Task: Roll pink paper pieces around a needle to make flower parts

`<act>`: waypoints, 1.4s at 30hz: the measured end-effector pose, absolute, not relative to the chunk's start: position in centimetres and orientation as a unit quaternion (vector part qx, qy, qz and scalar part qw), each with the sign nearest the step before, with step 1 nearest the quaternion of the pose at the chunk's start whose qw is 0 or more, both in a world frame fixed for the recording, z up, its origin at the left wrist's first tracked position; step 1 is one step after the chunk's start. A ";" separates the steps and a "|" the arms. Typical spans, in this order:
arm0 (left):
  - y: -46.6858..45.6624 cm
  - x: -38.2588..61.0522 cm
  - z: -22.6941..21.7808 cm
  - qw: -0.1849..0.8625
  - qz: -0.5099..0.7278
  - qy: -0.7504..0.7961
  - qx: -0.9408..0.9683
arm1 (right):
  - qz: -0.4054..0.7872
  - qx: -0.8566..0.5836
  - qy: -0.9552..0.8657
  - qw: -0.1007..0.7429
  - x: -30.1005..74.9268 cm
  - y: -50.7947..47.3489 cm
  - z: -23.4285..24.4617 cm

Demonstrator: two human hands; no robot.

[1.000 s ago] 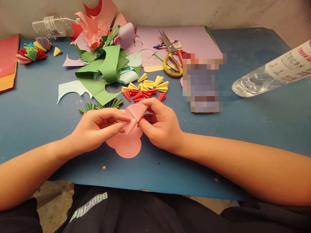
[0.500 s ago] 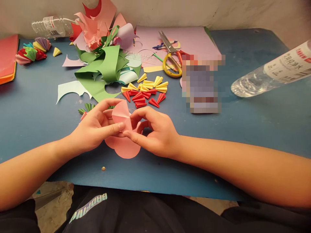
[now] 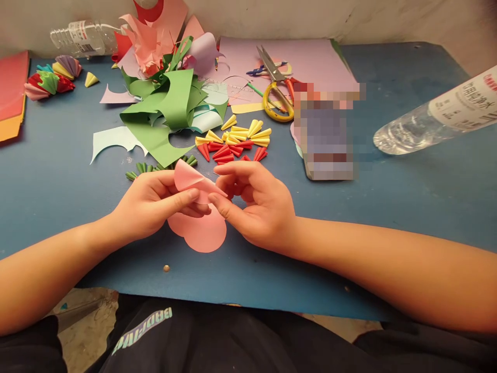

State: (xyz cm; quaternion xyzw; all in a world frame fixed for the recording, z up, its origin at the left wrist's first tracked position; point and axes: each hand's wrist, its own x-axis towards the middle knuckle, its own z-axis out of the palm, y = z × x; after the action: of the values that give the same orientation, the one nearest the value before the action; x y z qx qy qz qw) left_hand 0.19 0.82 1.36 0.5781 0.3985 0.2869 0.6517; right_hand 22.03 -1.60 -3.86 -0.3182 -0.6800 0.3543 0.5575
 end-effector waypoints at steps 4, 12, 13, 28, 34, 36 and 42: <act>1.0 -0.2 1.1 0.672 0.284 0.382 0.568 | 0.363 -0.318 -0.675 0.557 22.1 -1.6 -3.6; 1.0 -0.2 1.1 0.548 0.298 0.393 0.675 | 0.410 -0.314 -0.651 0.557 22.0 -1.8 -3.5; 1.0 -0.1 1.0 0.535 0.308 0.392 0.682 | 0.410 -0.316 -0.648 0.558 21.9 -1.8 -3.5; 1.1 -0.5 0.3 0.527 0.310 0.405 0.679 | 0.557 -0.358 -0.586 0.468 22.2 -1.6 -3.1; 1.1 -0.2 0.6 0.485 0.331 0.411 0.697 | 0.589 -0.386 -0.548 0.452 22.3 -1.4 -2.8; 1.1 0.0 0.8 0.493 0.337 0.412 0.688 | 0.592 -0.387 -0.545 0.450 22.3 -1.4 -2.8; 1.1 0.0 0.8 0.543 0.352 0.403 0.647 | 0.599 -0.389 -0.546 0.439 22.5 -1.3 -2.6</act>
State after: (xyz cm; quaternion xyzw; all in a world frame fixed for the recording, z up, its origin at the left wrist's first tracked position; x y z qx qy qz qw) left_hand -0.01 1.13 0.76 0.6474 0.4029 0.3523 0.5426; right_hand 22.47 -1.26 -2.62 -0.3888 -0.5456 0.5988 0.4389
